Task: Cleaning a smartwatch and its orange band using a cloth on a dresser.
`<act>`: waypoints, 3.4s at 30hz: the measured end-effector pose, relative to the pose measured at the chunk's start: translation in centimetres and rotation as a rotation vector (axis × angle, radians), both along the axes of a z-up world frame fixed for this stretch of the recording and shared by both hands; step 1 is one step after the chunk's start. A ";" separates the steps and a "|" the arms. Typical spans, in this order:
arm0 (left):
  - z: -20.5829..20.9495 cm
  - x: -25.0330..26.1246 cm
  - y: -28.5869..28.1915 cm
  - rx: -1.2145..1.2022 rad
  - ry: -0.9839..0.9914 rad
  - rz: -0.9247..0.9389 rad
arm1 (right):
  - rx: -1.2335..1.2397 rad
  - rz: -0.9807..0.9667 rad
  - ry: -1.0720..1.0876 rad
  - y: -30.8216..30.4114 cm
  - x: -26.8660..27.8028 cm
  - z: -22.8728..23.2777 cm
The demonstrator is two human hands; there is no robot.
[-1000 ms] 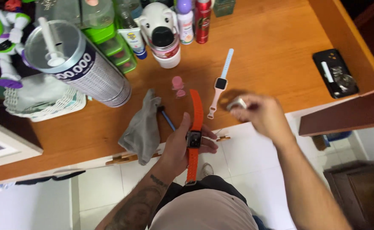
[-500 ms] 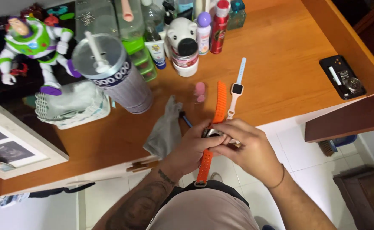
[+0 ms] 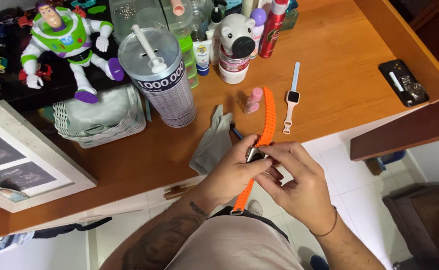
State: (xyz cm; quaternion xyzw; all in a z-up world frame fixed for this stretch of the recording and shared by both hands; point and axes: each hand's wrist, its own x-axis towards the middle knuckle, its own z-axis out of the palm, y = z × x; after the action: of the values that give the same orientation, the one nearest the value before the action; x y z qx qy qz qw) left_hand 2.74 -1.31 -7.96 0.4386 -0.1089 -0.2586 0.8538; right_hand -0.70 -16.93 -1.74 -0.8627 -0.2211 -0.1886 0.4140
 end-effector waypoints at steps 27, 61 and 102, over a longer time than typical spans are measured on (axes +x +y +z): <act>5.1 -1.8 -1.0 0.171 -0.366 -0.063 | 0.806 0.098 0.755 -5.1 0.9 -5.1; 9.5 -3.6 1.1 0.538 -0.250 0.125 | 1.019 0.349 0.435 -4.9 0.1 -3.7; 3.0 -0.7 -2.0 0.132 -0.087 0.387 | 0.654 -0.131 0.316 -2.7 1.2 -2.2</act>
State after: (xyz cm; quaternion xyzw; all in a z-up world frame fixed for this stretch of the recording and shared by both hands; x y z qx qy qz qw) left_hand 2.03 -3.28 -4.98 0.5169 -0.0422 -0.0769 0.8515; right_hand 0.55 -19.63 -3.91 -0.7157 -0.0266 -0.1399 0.6838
